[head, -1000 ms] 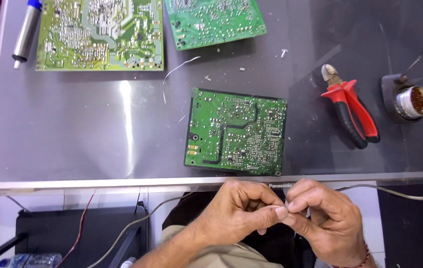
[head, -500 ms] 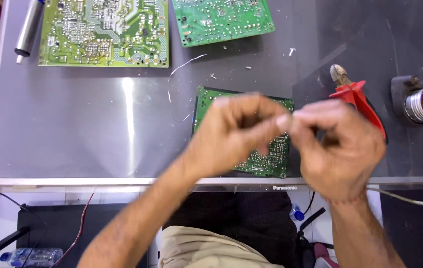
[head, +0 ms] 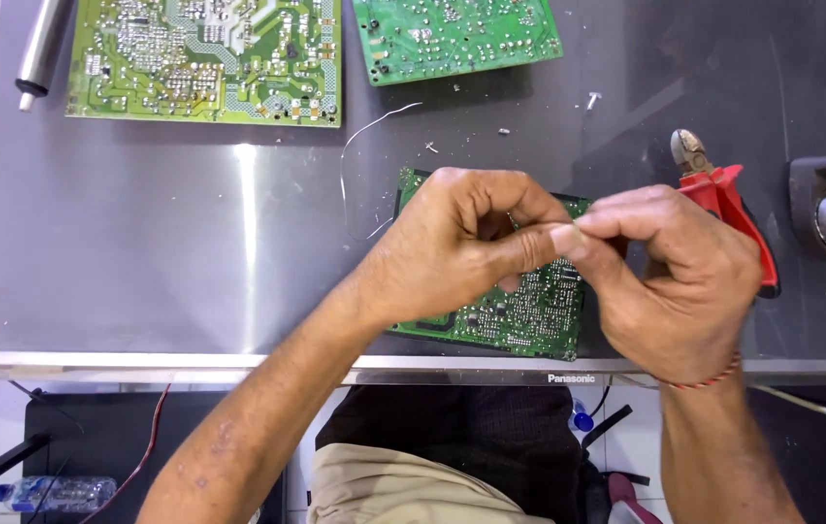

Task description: The person is working on a green circuit board placed on a metal workbench. They use a soldering iron to apply solder to specific points on the board and use pliers to cut and manipulate small wires. The person also handles small electronic components and threads them through the board.

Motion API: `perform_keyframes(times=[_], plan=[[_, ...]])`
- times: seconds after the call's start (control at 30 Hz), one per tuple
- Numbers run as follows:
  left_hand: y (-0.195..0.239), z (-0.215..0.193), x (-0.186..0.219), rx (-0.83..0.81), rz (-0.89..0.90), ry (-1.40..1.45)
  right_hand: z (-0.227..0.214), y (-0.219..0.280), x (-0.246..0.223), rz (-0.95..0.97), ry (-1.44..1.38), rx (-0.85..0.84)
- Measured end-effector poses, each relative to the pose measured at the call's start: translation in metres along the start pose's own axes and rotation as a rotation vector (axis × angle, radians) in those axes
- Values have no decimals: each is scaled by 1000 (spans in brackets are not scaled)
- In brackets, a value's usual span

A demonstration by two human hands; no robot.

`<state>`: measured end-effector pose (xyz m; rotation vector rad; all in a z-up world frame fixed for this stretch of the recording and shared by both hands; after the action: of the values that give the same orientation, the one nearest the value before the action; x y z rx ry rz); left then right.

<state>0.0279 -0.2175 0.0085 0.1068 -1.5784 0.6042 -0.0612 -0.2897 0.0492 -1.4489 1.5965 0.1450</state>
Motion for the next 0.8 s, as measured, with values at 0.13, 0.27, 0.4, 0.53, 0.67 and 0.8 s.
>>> perform_keyframes(times=[0.13,0.27,0.4,0.53,0.67,0.8], plan=[[0,1,5,-59,-113,-18,-6,-1,-4,5,6,-49],[6,16,-6,-99,-226,210,-9,-1,-3,50,-69,-71],[10,23,-15,-40,-194,310,-11,6,1,67,-87,-11],[14,15,-14,79,-140,98,-7,12,-14,11,58,-1],[18,14,-16,118,-150,77,-4,17,-30,-101,275,20],[20,9,-11,120,-185,-87,-3,17,-39,-151,331,8]])
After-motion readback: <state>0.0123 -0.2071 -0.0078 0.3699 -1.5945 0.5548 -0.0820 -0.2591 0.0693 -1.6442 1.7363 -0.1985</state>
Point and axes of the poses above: each hand's wrist, its own y-axis away from the middle knuckle, its own z-axis out of the palm, x = y × z, the point moved 10 cm from there along -y, towards the middle knuckle, and after that the axes turned 8 degrees about z, right-handed, at the moved point
